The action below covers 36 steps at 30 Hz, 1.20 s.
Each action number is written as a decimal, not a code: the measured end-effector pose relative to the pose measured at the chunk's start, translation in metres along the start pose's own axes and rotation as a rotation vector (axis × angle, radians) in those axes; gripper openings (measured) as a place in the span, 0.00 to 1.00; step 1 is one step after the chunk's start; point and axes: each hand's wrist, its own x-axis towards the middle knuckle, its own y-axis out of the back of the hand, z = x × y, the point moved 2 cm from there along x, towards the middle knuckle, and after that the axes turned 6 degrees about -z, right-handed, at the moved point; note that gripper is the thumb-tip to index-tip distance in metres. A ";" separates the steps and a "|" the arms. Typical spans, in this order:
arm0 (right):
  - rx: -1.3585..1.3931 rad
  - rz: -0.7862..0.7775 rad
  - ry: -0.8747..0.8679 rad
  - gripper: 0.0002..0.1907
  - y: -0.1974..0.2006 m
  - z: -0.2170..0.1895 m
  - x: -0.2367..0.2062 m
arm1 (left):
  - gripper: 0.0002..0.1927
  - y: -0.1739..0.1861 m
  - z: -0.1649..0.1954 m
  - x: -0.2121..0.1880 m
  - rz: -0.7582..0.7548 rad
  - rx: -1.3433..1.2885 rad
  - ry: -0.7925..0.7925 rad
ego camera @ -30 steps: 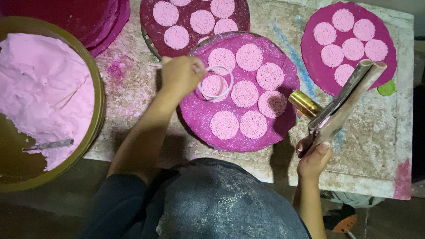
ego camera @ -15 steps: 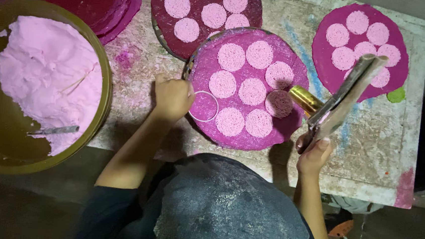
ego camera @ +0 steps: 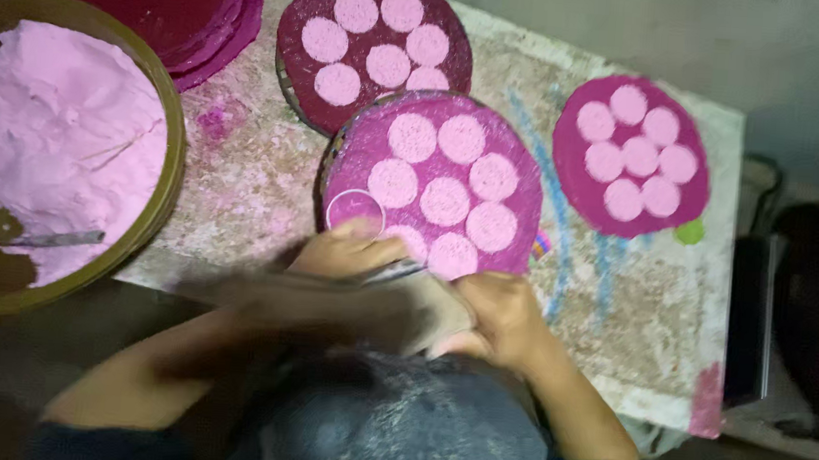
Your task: The person scoops pink paste from a large basin into a handheld wooden mold, presses it, and releases the formed round disc onto pink circular boards laid out on the worktable. They repeat this fill-press-release cycle, occasionally repositioning the boards and clearing excess paste from the mold.
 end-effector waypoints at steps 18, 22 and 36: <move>0.679 -0.922 0.440 0.24 -0.069 -0.130 0.254 | 0.06 0.187 0.024 -0.192 -0.296 0.167 0.367; 0.739 -0.835 0.455 0.23 -0.112 -0.137 0.303 | 0.09 0.236 -0.036 -0.253 -0.086 -0.693 0.436; -0.536 0.207 0.640 0.22 -0.184 -0.161 0.487 | 0.21 0.282 -0.196 -0.348 0.493 -1.263 0.148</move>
